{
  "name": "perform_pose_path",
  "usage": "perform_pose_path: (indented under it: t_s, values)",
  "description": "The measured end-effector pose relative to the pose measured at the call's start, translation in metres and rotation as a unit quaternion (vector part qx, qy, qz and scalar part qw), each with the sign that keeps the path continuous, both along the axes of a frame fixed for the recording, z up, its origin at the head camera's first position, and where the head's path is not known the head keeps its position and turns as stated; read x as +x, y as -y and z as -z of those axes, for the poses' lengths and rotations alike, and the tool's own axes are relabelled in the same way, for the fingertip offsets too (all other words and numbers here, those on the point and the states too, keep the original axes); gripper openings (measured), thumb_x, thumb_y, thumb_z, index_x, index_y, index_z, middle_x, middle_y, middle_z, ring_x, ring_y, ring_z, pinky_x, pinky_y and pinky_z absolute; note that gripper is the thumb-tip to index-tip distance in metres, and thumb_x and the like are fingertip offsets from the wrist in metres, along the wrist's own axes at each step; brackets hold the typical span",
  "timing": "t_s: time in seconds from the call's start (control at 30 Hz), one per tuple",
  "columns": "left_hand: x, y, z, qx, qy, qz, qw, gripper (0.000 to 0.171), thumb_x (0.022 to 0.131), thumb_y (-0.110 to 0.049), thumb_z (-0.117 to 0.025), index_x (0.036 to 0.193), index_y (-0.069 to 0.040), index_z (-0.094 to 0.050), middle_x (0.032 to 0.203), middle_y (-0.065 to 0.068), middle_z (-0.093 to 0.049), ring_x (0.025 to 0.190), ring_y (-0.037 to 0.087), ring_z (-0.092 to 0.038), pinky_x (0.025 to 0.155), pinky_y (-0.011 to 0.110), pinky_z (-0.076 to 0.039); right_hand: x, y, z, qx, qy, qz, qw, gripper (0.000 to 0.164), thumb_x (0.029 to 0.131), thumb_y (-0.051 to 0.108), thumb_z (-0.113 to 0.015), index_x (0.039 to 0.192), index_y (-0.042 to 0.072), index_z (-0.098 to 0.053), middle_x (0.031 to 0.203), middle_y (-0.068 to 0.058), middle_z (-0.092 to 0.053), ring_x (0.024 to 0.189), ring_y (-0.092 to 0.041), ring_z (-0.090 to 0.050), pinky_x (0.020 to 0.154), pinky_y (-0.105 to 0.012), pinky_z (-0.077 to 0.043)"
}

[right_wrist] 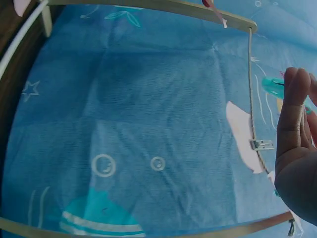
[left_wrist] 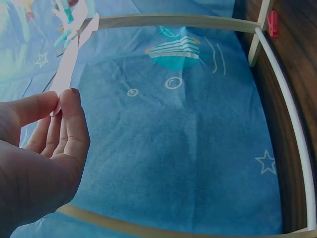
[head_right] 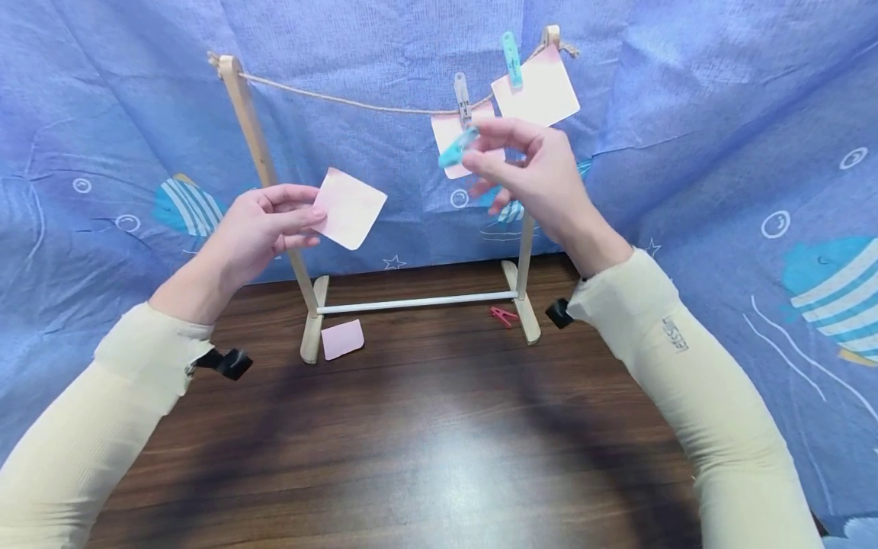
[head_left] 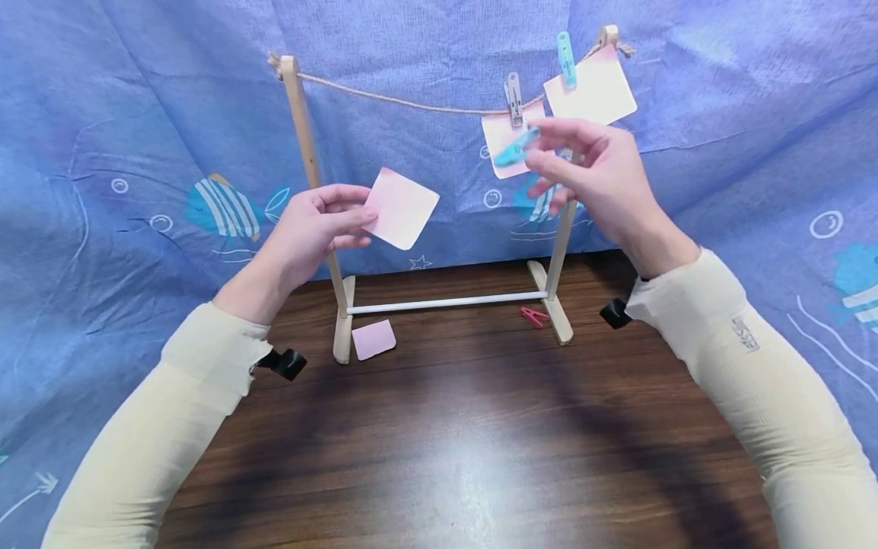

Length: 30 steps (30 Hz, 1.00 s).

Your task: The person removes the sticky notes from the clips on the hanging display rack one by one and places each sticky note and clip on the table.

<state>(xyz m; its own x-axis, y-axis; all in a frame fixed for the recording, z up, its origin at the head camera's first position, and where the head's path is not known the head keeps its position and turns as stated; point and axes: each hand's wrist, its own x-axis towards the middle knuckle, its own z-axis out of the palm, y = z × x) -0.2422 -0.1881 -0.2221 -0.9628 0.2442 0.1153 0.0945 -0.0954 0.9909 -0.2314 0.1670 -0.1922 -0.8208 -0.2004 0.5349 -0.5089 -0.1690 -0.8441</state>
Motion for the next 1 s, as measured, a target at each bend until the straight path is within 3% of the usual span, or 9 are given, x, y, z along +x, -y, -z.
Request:
perform_pose_path:
  t_s: [0.17, 0.43, 0.6, 1.0]
  values:
    - [0.009, 0.007, 0.012, -0.012, -0.003, 0.015, 0.9998, 0.027, 0.090, -0.001, -0.076, 0.115, -0.001, -0.068, 0.098, 0.009, -0.072, 0.083, 0.018, -0.069, 0.070, 0.028, -0.061, 0.009, -0.011, 0.027, 0.036, 0.003, -0.024, 0.999, 0.038, 0.089, -0.005, -0.075, 0.126, -0.003, -0.067, 0.107, -0.016, -0.073, 0.069, -0.026, -0.073, 0.044, -0.032, -0.055]
    - [0.019, 0.014, 0.037, -0.048, 0.007, 0.038, 0.9981, 0.030, 0.090, 0.000, -0.076, 0.118, 0.000, -0.066, 0.095, 0.007, -0.073, 0.085, 0.016, -0.070, 0.073, 0.029, -0.061, 0.011, -0.024, 0.064, 0.130, 0.033, -0.004, 0.991, 0.040, 0.092, 0.004, -0.075, 0.132, 0.007, -0.067, 0.117, -0.013, -0.071, 0.078, -0.027, -0.074, 0.052, -0.034, -0.059]
    - [0.021, 0.019, 0.051, -0.063, 0.018, 0.037, 0.9972, 0.033, 0.090, -0.001, -0.076, 0.121, 0.002, -0.063, 0.096, 0.007, -0.072, 0.084, 0.017, -0.070, 0.074, 0.031, -0.062, 0.010, -0.029, 0.079, 0.174, 0.041, -0.006, 0.984, 0.042, 0.094, 0.005, -0.073, 0.135, 0.009, -0.065, 0.119, -0.010, -0.071, 0.080, -0.024, -0.074, 0.055, -0.035, -0.060]
    - [0.019, 0.036, 0.082, -0.098, 0.053, 0.037, 0.9931, 0.041, 0.093, -0.006, -0.075, 0.128, 0.004, -0.058, 0.099, 0.006, -0.073, 0.083, 0.016, -0.071, 0.078, 0.031, -0.061, 0.005, -0.029, 0.103, 0.243, 0.113, -0.042, 0.962, 0.049, 0.095, 0.015, -0.074, 0.140, 0.007, -0.058, 0.124, -0.013, -0.070, 0.086, -0.030, -0.074, 0.059, -0.042, -0.061]
